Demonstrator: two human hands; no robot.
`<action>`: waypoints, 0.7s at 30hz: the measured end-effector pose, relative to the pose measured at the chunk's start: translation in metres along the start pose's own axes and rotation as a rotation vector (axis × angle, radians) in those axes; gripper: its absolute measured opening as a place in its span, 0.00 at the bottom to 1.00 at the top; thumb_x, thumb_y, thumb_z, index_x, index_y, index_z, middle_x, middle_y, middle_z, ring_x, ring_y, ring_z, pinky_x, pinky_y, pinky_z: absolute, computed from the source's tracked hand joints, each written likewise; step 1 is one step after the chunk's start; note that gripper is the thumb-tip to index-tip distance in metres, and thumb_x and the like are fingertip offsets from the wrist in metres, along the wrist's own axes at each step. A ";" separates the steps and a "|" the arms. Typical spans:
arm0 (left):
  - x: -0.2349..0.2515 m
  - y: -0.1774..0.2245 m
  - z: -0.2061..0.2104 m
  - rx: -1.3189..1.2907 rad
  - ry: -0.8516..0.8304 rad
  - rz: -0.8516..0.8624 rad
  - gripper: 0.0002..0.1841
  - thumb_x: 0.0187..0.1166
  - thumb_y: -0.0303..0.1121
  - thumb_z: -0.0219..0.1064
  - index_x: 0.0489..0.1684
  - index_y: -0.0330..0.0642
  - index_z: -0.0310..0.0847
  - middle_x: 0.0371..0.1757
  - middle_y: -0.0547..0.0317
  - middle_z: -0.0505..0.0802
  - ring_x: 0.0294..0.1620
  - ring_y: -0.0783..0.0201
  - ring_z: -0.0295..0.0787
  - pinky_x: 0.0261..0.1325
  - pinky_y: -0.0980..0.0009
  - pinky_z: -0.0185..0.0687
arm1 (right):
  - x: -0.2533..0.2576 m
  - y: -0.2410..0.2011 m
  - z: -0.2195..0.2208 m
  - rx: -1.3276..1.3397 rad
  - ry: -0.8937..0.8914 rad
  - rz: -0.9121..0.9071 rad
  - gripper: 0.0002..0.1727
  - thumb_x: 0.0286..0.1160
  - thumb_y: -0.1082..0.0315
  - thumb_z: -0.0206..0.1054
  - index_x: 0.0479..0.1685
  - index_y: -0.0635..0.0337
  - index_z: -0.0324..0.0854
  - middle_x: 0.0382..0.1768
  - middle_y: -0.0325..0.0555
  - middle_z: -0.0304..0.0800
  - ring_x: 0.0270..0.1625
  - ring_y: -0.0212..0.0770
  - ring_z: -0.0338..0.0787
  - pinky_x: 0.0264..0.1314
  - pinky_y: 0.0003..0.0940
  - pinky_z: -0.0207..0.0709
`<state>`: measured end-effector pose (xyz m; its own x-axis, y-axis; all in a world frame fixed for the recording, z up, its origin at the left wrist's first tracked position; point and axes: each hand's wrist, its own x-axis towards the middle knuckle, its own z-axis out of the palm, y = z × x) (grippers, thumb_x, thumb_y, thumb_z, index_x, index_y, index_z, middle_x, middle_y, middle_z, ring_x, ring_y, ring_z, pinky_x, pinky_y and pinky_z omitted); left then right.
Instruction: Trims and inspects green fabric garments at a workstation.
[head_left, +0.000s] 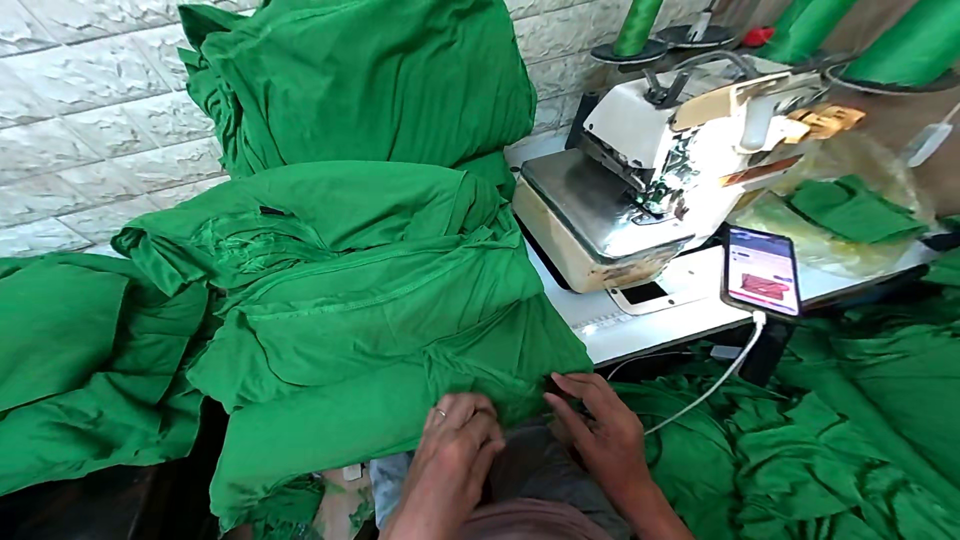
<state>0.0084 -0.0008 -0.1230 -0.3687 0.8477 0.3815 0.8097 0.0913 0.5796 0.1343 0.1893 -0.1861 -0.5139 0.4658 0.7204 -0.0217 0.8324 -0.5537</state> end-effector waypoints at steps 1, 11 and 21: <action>-0.005 0.000 -0.009 0.023 -0.079 -0.010 0.06 0.77 0.34 0.70 0.34 0.45 0.90 0.50 0.59 0.92 0.56 0.60 0.88 0.59 0.64 0.84 | 0.000 0.000 -0.001 -0.001 -0.005 -0.003 0.15 0.80 0.58 0.69 0.52 0.60 0.89 0.44 0.50 0.90 0.49 0.30 0.88 0.54 0.15 0.79; 0.025 0.015 0.013 -0.053 0.198 0.008 0.11 0.80 0.37 0.71 0.47 0.37 0.86 0.42 0.53 0.91 0.44 0.63 0.89 0.52 0.69 0.86 | 0.002 -0.001 -0.017 0.103 -0.093 -0.139 0.14 0.79 0.57 0.71 0.54 0.54 0.85 0.46 0.43 0.88 0.53 0.27 0.87 0.58 0.15 0.79; 0.013 -0.008 0.031 0.119 0.098 0.212 0.08 0.81 0.37 0.67 0.34 0.50 0.91 0.40 0.64 0.93 0.49 0.64 0.88 0.64 0.61 0.75 | 0.002 -0.003 -0.013 0.034 -0.057 -0.053 0.13 0.79 0.57 0.71 0.52 0.55 0.86 0.48 0.44 0.92 0.55 0.30 0.90 0.59 0.20 0.81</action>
<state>0.0116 0.0263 -0.1449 -0.2228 0.8002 0.5567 0.9197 -0.0169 0.3924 0.1448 0.1922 -0.1776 -0.5588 0.4027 0.7250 -0.0789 0.8444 -0.5299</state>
